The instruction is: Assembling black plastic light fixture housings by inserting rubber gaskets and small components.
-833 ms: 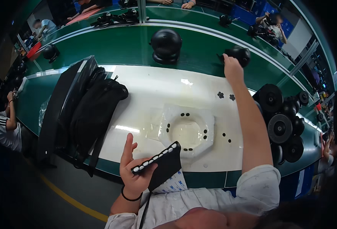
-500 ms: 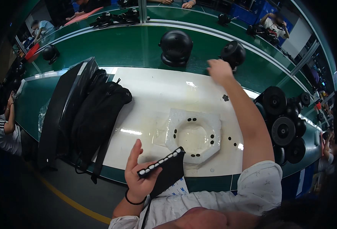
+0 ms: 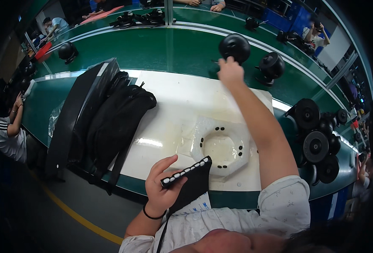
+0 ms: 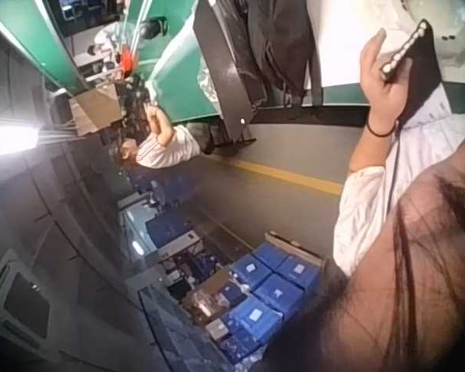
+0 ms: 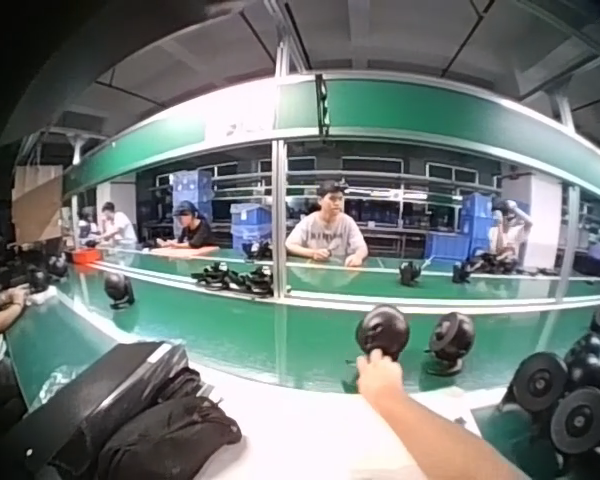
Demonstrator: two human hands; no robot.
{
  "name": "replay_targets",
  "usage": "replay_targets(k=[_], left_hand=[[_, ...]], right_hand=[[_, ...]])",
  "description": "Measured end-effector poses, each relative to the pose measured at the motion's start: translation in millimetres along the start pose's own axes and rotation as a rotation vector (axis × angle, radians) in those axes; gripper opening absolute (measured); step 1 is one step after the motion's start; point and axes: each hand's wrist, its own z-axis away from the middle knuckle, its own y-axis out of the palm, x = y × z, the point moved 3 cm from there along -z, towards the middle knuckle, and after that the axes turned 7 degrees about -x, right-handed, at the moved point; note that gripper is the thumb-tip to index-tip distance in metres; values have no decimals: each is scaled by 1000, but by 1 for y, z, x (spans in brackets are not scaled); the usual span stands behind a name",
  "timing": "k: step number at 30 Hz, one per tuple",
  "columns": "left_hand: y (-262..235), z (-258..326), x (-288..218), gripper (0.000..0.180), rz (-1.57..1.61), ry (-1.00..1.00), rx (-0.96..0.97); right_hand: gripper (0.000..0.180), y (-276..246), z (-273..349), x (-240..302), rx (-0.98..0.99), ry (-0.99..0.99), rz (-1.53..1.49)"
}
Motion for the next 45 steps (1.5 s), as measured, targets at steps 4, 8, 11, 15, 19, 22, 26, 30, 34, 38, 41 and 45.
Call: replay_targets(k=[4, 8, 11, 15, 19, 22, 26, 30, 34, 38, 41, 45], left_hand=[[-1, 3, 0, 26, 296, -138, 81], [-3, 7, -20, 29, 510, -193, 268], [5, 10, -39, 30, 589, -246, 267], [10, 12, -51, 27, 540, -337, 164], [23, 18, -51, 24, 535, -384, 131], [30, 15, -55, 25, 495, -314, 99], [33, 20, -56, 24, 519, -352, 54], [30, 17, -54, 28, 469, -269, 180], [41, 12, -65, 26, 511, -420, -35], [36, 15, -53, 22, 465, -382, 33], [32, 16, -51, 21, 408, -319, -6], [32, 16, -48, 16, 290, -269, 8]], right_hand=[[28, -63, 12, -70, -397, -114, -515], [18, -124, 75, -90, 79, 423, -1668], [21, -159, 130, -68, 181, 428, -1898], [26, -170, 179, -37, 426, 428, -1821], [37, -170, 197, -29, 504, 439, -1654], [45, -159, 200, -40, -24, 220, -1450], [63, -197, 226, -40, -267, -579, -1371], [42, -210, 242, -17, -68, -617, -1336], [27, -204, 244, -18, 188, -420, -1323], [19, -207, 240, -17, 386, -228, -1389], [16, -200, 241, -24, 428, -141, -1641], [19, -212, 236, -29, -211, -685, -1094]])
